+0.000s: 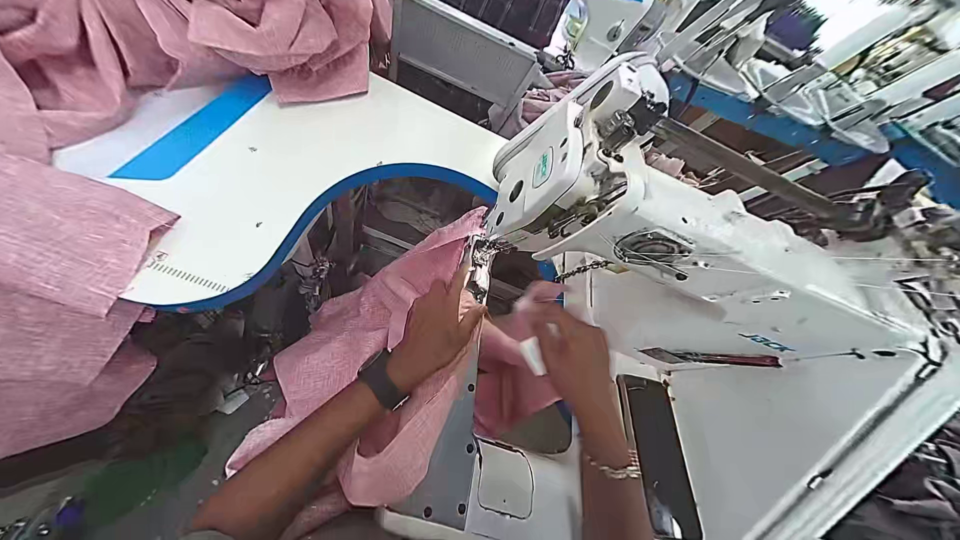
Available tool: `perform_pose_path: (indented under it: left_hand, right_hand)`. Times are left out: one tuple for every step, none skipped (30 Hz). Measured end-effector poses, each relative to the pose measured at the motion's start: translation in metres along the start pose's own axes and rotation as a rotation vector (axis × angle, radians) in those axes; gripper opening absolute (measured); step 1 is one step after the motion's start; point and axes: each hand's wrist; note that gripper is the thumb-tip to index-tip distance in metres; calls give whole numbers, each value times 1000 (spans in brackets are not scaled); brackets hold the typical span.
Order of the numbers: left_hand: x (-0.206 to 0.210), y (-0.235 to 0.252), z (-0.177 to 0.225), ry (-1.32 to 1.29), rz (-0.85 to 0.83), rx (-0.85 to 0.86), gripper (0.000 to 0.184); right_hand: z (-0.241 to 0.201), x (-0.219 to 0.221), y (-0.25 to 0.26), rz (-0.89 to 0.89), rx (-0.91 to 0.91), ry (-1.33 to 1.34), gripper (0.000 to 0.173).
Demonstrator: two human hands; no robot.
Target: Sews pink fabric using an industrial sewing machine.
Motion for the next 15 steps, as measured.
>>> perform_pose_path:
  left_hand:
    - [-1,4,-2,-33,68,36,82]
    - [1,3,-5,-55,154,98,84]
    - [2,0,-10,-59,208,162,78]
    - [3,-5,-15,-42,227,214,71]
    - [5,-10,-20,-6,226,257,63]
    - [7,-14,-24,39,223,294,56]
    - [8,-17,-25,90,222,319,50]
    - [7,-18,-25,132,214,340,47]
    - [5,-16,-23,154,197,363,44]
    - [3,-14,-23,164,171,385,43]
    - [2,-11,-23,168,132,401,43]
    - [2,-9,-25,166,113,420,45]
    - [3,-6,-27,175,141,444,46]
    - [4,-4,-28,189,187,471,46]
    - [4,-3,-29,210,224,494,45]
  right_hand:
    - [-15,14,0,62,-123,62,24]
    - [-20,27,1,130,-229,113,21]
    - [-17,34,2,164,-290,177,20]
    - [-7,37,3,142,-299,267,20]
    - [4,38,3,83,-292,366,21]
    - [11,39,3,33,-287,446,21]
    - [12,40,3,0,-289,489,21]
    - [11,41,3,-24,-295,503,21]
    - [8,42,3,-44,-303,501,20]
    - [6,43,3,-67,-311,493,19]
    - [5,45,2,-90,-314,487,20]
    - [4,47,0,-114,-312,494,21]
    - [3,47,-1,-138,-305,505,21]
    - [2,47,-1,-153,-303,518,21]
    - [1,45,-1,-163,-303,520,20]
Point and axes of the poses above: each hand's wrist, its own y-axis towards the middle knuckle, its own x-axis out of the palm, z = x × y, and after that the axes turned 7 degrees about y, right-handed
